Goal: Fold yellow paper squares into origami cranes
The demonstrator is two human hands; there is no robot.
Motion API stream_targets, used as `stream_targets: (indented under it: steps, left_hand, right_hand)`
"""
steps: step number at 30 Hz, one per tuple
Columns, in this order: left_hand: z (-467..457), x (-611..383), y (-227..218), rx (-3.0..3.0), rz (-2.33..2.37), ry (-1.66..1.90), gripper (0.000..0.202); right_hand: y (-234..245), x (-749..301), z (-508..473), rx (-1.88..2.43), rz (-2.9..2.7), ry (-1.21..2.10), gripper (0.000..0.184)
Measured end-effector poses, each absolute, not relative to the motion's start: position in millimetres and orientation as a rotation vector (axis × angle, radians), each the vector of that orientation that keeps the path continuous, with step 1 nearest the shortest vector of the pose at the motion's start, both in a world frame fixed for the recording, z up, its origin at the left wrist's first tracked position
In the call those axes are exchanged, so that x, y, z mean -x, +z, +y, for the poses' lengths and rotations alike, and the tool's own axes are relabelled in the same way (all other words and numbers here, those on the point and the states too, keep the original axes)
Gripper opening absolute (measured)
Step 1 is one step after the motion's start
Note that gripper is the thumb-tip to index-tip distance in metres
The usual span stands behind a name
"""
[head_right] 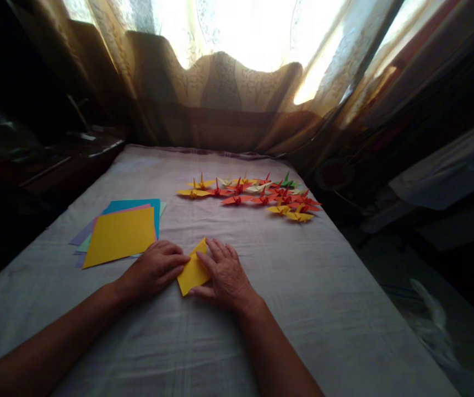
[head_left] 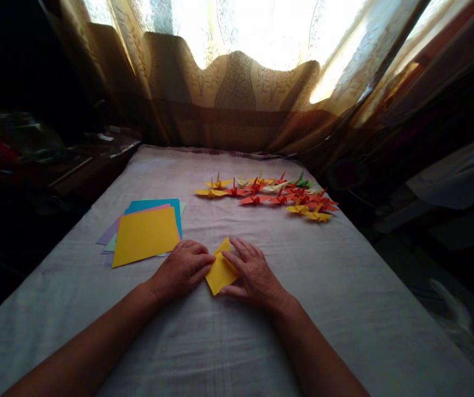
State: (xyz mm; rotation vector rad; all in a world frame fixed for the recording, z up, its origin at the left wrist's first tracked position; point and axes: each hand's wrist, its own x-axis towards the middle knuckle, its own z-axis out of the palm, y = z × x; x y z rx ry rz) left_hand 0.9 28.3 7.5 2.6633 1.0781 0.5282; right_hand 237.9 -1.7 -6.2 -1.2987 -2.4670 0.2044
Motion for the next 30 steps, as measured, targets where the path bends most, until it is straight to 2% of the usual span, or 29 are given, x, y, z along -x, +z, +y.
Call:
stream_targets:
  steps: [3,9,19,26,30]
  left_hand:
    - [25,-1,1,-2.655,1.086,0.559,0.026]
    - [25,-1,-6,-2.676,1.107,0.446,0.034]
    - [31,11,0,-2.663,0.979,0.344,0.057]
    - [34,13,-5,-2.636,0.969,0.323,0.064]
    - [34,10,-6,-2.606,1.012,0.329,0.053]
  right_hand:
    - [-3,-240,-3,1.244,-2.482,0.175,0.078]
    - [-1,-240,-4,1.252,-2.514,0.162,0.055]
    - [7,-246,-5,1.226,-2.499,0.23,0.043]
    - [4,-250,-1,1.137,-2.458,0.112,0.017]
    - [0,-247,0,1.144,-2.362,0.113,0.021]
